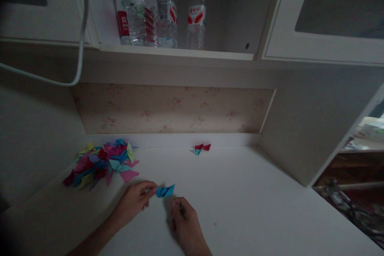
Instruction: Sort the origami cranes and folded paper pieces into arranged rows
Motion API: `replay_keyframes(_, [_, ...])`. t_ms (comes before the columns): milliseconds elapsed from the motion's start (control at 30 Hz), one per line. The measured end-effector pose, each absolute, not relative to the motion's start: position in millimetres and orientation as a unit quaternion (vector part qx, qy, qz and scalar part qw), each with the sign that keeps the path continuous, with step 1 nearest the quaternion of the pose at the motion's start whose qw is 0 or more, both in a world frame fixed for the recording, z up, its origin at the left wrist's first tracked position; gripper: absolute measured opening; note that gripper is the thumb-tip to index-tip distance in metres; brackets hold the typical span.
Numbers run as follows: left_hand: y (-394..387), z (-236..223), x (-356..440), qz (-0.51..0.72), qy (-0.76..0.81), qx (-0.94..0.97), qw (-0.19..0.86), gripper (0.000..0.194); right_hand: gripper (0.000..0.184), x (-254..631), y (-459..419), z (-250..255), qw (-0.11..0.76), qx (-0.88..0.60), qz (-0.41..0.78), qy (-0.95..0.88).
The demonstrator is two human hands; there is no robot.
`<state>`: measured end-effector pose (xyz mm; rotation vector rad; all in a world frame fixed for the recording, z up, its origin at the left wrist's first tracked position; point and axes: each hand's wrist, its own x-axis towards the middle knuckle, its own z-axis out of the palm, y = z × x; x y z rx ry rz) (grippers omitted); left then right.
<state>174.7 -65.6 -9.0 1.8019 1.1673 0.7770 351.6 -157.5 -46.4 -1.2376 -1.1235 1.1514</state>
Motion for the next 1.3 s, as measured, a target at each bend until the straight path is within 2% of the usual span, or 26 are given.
replay_keyframes(233, [-5.0, 18.3, 248.3, 0.272, 0.459, 0.777, 0.335, 0.025, 0.042, 349.6, -158.6, -46.5, 0.519, -0.527, 0.482, -0.47])
replay_keyframes(567, [23.2, 10.4, 341.5, 0.237, 0.49, 0.801, 0.248, 0.017, 0.036, 352.9, -160.3, -37.7, 0.466, -0.581, 0.357, -0.565])
replay_keyframes(900, [39.2, -1.9, 365.3, 0.213, 0.517, 0.808, 0.186, 0.022, 0.035, 353.4, -156.8, -37.5, 0.449, -0.602, 0.352, -0.558])
replay_keyframes(1300, [40.9, -5.6, 373.2, 0.216, 0.517, 0.807, 0.184, 0.023, 0.029, 353.7, -158.4, -34.7, 0.455, -0.592, 0.358, -0.56])
